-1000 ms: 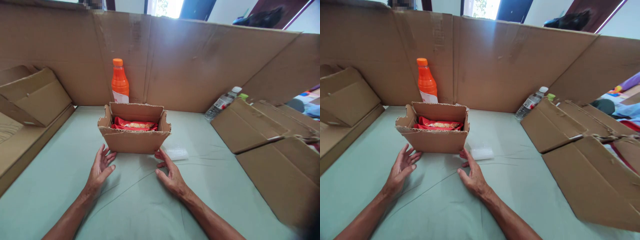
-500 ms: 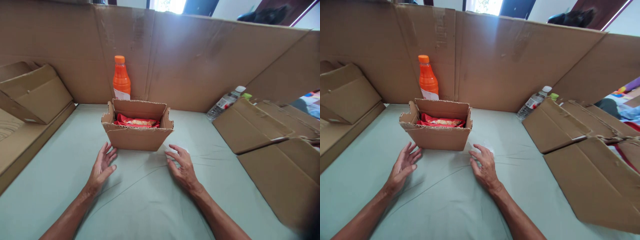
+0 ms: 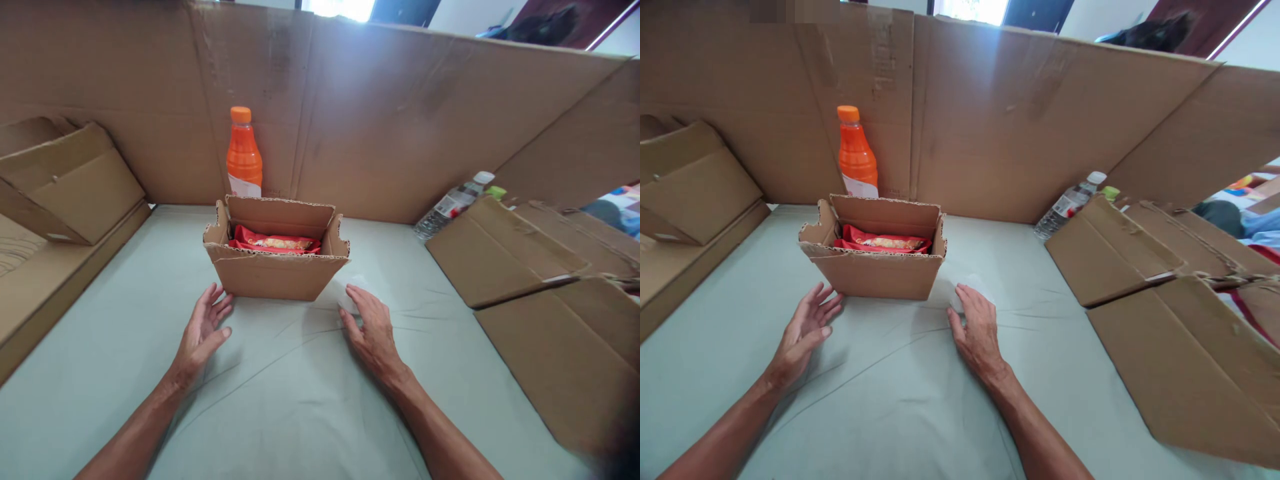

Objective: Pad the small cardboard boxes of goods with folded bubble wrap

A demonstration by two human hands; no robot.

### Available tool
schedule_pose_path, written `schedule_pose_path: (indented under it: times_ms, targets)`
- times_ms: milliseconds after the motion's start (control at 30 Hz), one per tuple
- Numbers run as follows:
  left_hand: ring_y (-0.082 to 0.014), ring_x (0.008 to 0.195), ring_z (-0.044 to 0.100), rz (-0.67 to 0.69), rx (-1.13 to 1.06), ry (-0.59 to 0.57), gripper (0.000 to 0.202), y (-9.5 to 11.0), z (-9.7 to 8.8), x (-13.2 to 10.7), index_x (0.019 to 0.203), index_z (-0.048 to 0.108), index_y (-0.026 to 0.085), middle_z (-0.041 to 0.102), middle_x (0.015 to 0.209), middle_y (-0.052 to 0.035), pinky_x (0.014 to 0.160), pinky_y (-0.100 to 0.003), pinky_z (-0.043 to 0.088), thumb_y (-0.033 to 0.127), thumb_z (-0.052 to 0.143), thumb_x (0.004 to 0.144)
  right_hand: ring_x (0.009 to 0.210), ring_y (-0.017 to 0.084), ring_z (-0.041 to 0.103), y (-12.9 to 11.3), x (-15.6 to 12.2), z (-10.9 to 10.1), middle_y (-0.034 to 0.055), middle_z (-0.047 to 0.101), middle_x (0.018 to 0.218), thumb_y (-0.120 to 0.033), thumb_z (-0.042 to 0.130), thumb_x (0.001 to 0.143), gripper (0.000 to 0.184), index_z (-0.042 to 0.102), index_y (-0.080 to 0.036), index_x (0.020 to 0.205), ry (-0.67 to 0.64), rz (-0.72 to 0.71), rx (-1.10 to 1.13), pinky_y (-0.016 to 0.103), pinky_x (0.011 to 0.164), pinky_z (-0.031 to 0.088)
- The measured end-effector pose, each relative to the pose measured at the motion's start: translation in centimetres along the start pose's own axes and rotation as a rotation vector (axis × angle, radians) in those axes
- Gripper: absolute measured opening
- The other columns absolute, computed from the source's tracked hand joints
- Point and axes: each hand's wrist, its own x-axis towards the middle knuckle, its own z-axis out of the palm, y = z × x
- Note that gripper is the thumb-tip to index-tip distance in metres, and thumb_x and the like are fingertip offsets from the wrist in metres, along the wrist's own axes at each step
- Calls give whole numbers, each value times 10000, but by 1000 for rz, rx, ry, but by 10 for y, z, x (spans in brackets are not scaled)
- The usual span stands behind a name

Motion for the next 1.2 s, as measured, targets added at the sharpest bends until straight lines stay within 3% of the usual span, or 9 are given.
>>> schedule_pose_path:
  times_ms: [200, 400, 600, 700, 800, 900, 1000, 1100, 1200]
  targets:
    - [-376, 1400, 468, -3, -8, 14, 788, -2, -2, 0, 1507, 384, 320, 378, 1584, -136, 1166, -597, 356, 341, 754, 811, 1198, 271, 620, 3, 4, -3, 126, 685, 1266, -304, 519, 987, 323, 611, -214, 1283, 99, 15, 12, 440, 968, 485]
    - [-369, 1405, 464, -2, 2, 6, 782, -1, -1, 0, 1518, 365, 324, 356, 1603, -135, 1176, -599, 344, 340, 737, 831, 1256, 313, 578, 6, 1, -5, 130, 596, 1396, -338, 527, 957, 261, 745, -252, 1070, -97, 48, -93, 479, 960, 465]
    - [-364, 1384, 490, -17, 9, 29, 804, -1, -1, 1, 1510, 377, 302, 384, 1584, -144, 1154, -567, 386, 356, 753, 802, 1042, 296, 665, 12, 4, -6, 118, 733, 1139, -268, 532, 884, 294, 716, -215, 1106, -234, 202, -3, 441, 898, 486]
    - [-349, 1359, 514, -22, 54, 50, 804, 0, -1, 2, 1507, 372, 285, 403, 1569, -151, 1112, -533, 435, 376, 740, 798, 985, 291, 666, 12, 13, -14, 110, 746, 1040, -223, 504, 826, 272, 705, -207, 1008, -199, 314, 105, 433, 877, 489]
    - [-328, 1290, 560, 38, 243, 188, 748, 8, 0, 1, 1474, 414, 256, 457, 1523, -156, 1031, -497, 489, 374, 716, 800, 901, 248, 659, 3, 21, -32, 83, 735, 969, -250, 471, 856, 223, 667, -215, 956, -134, 368, 164, 381, 810, 501]
    - [-289, 1137, 619, 138, 488, 366, 592, 23, 6, -6, 1375, 529, 219, 592, 1347, -137, 981, -478, 498, 352, 676, 817, 748, 191, 610, -17, 21, -53, 38, 692, 865, -350, 560, 858, 160, 626, -222, 927, -69, 540, 550, 309, 683, 476]
    - [-259, 1058, 624, 149, 547, 306, 471, 39, 22, -24, 1284, 601, 237, 626, 1271, -99, 976, -465, 491, 345, 649, 829, 670, 147, 551, -46, 11, -66, 6, 660, 809, -401, 723, 752, 251, 605, -227, 890, -84, 735, 1092, 260, 621, 429]
    - [-271, 1174, 592, -20, 350, 119, 602, 48, 48, -47, 1358, 527, 248, 575, 1362, -112, 1012, -445, 469, 360, 696, 791, 683, 133, 543, -76, -3, -65, 2, 671, 824, -346, 816, 668, 305, 601, -224, 846, -188, 872, 1417, 235, 617, 406]
    - [-288, 1235, 572, -306, 30, 39, 834, 48, 72, -66, 1432, 399, 209, 516, 1420, -170, 988, -415, 482, 403, 772, 711, 688, 122, 540, -101, -16, -57, -2, 683, 845, -296, 845, 634, 315, 609, -219, 827, -263, 953, 1574, 226, 622, 401]
